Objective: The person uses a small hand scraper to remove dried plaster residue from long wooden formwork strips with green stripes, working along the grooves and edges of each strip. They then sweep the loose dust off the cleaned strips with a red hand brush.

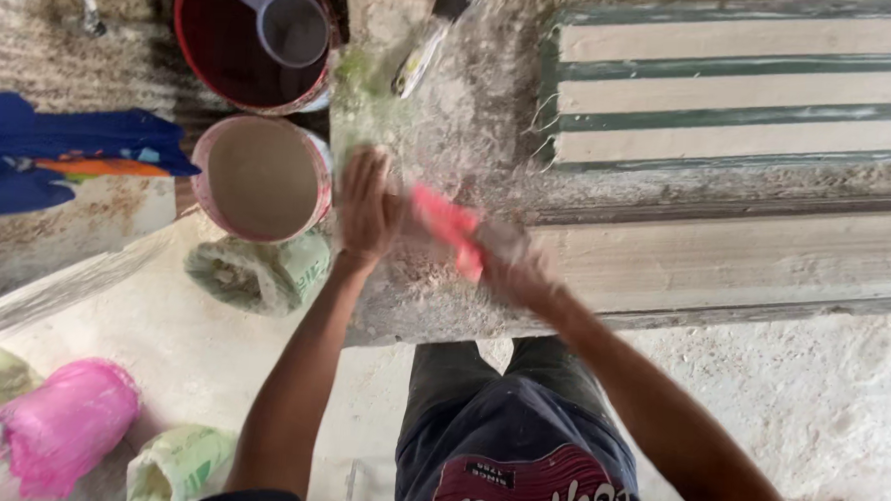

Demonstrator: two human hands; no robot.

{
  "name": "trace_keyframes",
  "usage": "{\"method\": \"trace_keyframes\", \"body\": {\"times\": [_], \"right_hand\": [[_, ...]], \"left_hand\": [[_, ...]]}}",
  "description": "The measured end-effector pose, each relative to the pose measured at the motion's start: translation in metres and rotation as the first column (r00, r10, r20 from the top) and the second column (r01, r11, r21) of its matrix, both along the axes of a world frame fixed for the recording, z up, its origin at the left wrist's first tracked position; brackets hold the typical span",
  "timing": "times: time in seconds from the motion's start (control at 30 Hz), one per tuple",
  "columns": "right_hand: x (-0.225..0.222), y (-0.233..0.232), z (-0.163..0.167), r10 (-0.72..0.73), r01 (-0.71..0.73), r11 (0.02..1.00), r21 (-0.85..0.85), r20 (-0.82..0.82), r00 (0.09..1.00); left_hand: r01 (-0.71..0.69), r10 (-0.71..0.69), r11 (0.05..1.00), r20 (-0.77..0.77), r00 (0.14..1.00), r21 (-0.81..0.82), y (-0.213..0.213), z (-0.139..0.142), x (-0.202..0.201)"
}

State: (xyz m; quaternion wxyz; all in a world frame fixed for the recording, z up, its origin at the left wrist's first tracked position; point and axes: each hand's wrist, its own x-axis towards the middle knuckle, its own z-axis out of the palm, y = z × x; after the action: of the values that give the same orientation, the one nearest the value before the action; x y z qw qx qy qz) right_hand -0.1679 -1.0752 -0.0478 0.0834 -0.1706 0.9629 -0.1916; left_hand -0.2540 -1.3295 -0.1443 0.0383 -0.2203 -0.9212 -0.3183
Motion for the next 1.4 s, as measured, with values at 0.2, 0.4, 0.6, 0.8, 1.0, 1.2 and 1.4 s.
{"method": "trace_keyframes", "body": {"times": [0.2, 0.4, 0.6, 0.8, 1.0, 1.2, 1.4], "right_hand": [[-0.117, -0.04, -0.027, -0.021, 0.024, 1.0, 0.007, -0.259, 0.966], [0.023, -0.071, -0.037, 0.01, -0.023, 0.985, -0.173, -0.077, 0.997], [0.084, -0.055, -0.013, -0.511, 0.5, 0.853, 0.148, 0.043, 0.859], [0.139, -0.106, -0.024, -0.589, 0.612, 0.779, -0.14, 0.171, 0.789], [0.196, -0.128, -0.033, -0.656, 0.674, 0.734, -0.087, 0.165, 0.736], [0.156, -0.136, -0.04, -0.689, 0.817, 0.51, -0.267, 0.442, 0.575], [0.161, -0.126, -0.051, -0.767, 0.769, 0.635, -0.068, 0.06, 0.639]], "left_hand": [[-0.349, 0.335, 0.914, 0.099, 0.937, 0.205, -0.003, -0.003, 0.051], [-0.346, 0.34, 0.937, 0.11, 0.934, 0.04, -0.019, 0.005, 0.095], [0.085, -0.067, 0.991, 0.168, 0.984, -0.104, -0.009, 0.008, 0.108], [0.239, -0.236, 0.971, 0.112, 0.965, -0.016, -0.002, 0.006, 0.141], [0.195, -0.193, 0.981, 0.055, 0.98, -0.025, -0.001, 0.002, 0.151], [0.17, -0.182, 0.975, 0.075, 0.98, 0.141, -0.007, -0.003, 0.145], [0.186, -0.196, 0.964, 0.035, 0.98, 0.187, -0.011, -0.003, 0.146]]}}
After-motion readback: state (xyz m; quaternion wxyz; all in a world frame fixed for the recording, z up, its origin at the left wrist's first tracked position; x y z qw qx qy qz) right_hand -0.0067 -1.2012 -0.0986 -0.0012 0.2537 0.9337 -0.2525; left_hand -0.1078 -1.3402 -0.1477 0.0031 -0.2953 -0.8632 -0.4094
